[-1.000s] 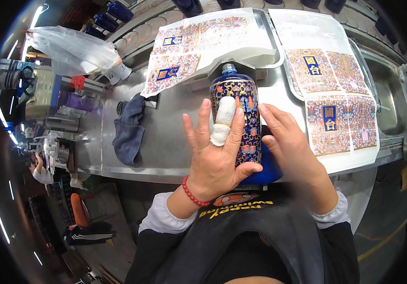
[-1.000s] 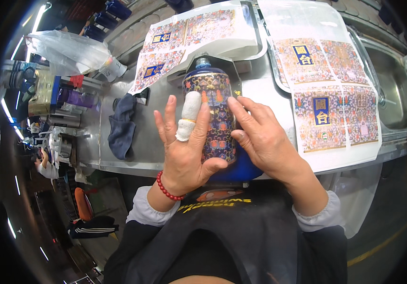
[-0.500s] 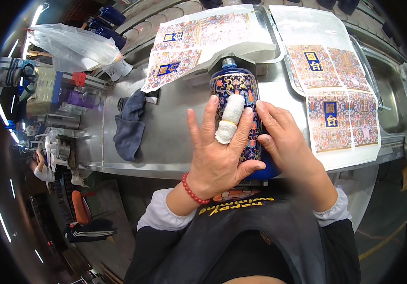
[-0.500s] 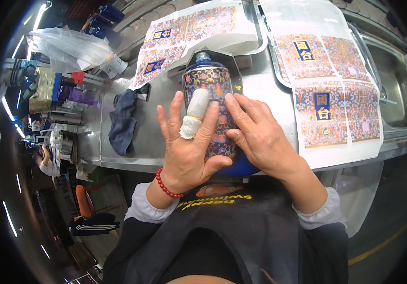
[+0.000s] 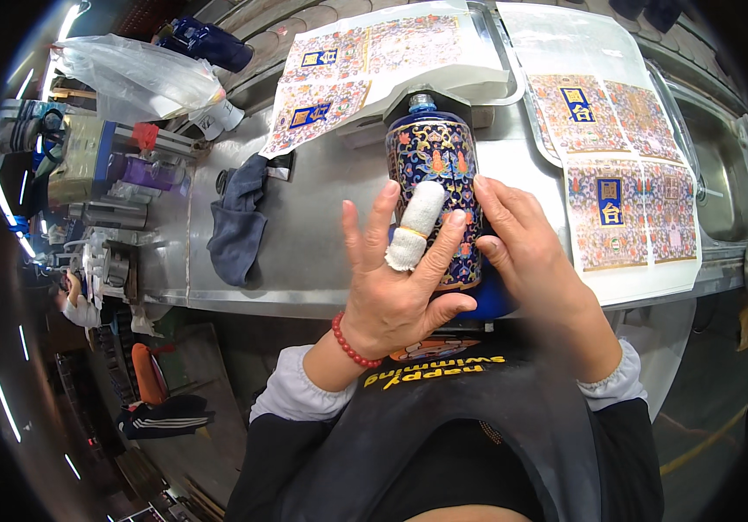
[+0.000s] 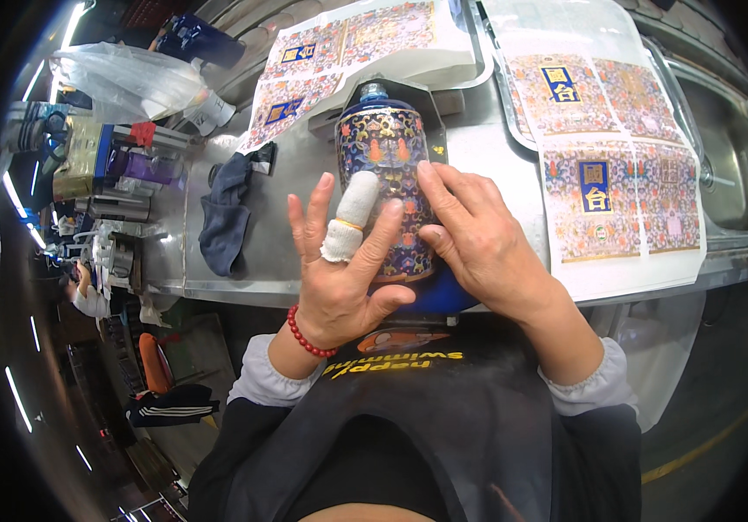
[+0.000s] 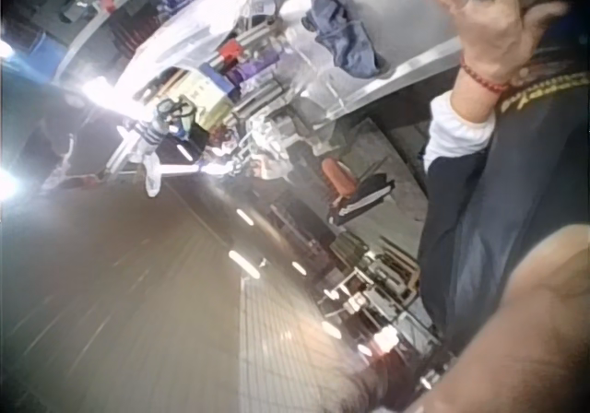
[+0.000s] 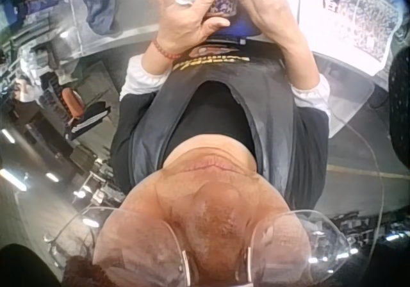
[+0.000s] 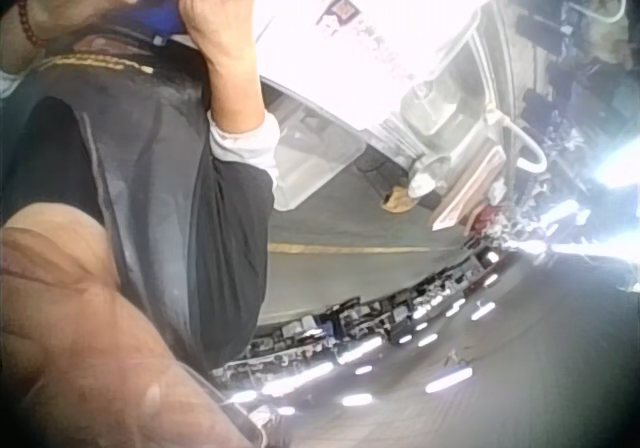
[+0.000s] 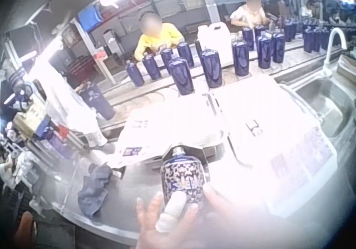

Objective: The person holds a decorated bottle and uses a green sponge to rub its surface repeatedly. The person rotates the bottle to access different sides and continues polishing until the end of the clip.

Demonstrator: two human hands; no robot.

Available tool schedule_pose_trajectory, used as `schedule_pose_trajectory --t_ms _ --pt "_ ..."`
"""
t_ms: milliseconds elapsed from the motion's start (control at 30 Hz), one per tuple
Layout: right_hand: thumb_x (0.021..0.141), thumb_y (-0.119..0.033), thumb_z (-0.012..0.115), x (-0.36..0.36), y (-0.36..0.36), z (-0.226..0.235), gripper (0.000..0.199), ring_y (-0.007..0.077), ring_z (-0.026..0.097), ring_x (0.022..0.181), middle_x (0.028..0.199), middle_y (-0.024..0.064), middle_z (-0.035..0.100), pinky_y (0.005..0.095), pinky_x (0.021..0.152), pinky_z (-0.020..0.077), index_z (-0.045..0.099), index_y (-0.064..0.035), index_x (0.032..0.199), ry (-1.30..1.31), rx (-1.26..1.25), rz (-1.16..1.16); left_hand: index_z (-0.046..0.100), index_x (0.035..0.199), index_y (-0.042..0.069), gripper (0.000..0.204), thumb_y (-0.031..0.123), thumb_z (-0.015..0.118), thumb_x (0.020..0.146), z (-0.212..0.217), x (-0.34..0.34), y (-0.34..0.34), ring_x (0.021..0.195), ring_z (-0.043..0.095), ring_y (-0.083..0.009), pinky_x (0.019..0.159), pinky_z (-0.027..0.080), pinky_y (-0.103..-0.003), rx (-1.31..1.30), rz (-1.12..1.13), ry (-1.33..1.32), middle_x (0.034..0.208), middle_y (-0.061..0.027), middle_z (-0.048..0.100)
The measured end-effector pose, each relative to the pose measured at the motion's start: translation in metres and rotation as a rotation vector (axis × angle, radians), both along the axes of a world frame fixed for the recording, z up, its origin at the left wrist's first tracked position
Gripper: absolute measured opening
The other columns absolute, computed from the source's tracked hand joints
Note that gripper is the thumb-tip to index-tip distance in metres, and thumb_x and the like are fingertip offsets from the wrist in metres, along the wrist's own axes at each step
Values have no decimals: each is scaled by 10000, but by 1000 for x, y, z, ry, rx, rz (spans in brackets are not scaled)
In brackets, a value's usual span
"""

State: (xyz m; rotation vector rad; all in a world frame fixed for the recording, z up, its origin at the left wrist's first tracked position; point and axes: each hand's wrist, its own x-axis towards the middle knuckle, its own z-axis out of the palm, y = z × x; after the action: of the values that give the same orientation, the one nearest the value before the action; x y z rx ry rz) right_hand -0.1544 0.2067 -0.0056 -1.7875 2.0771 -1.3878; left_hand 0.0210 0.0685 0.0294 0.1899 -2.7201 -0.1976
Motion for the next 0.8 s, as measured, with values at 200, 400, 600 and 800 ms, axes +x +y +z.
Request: schedule_pose_trajectory --t_ms 200,400,600,800 --pt "954 -124 670 1 1 -1 580 426 554 1198 1384 233 560 471 1025 467 481 29 1480 9 -3 -11 604 1431 39 834 717 400 990 -4 5 2 1492 312 -441 1240 45 -602 10 15 40 1454 -194 580" --pt "962 -134 664 1 1 -1 572 422 555 1204 1378 226 569 470 1029 464 483 25 1481 -1 -9 -11 617 1430 96 756 685 414 1001 -9 9 3 1476 340 -413 1227 51 -645 4 -62 17 1493 -146 556" --pt "963 -138 665 -2 2 -5 574 418 550 1222 1387 229 564 466 1042 461 485 12 1487 -30 -25 1 669 1361 78 691 638 459 1014 -10 15 0 1477 353 -410 1255 57 -570 21 -71 63 1379 -172 646" --pt "911 19 672 -1 7 3 513 374 656 1108 1253 224 652 424 947 533 537 19 1406 -194 -134 -132 710 1306 81 629 598 499 1016 -7 14 -5 1443 404 -399 1259 74 -557 34 -93 105 1349 -202 655"
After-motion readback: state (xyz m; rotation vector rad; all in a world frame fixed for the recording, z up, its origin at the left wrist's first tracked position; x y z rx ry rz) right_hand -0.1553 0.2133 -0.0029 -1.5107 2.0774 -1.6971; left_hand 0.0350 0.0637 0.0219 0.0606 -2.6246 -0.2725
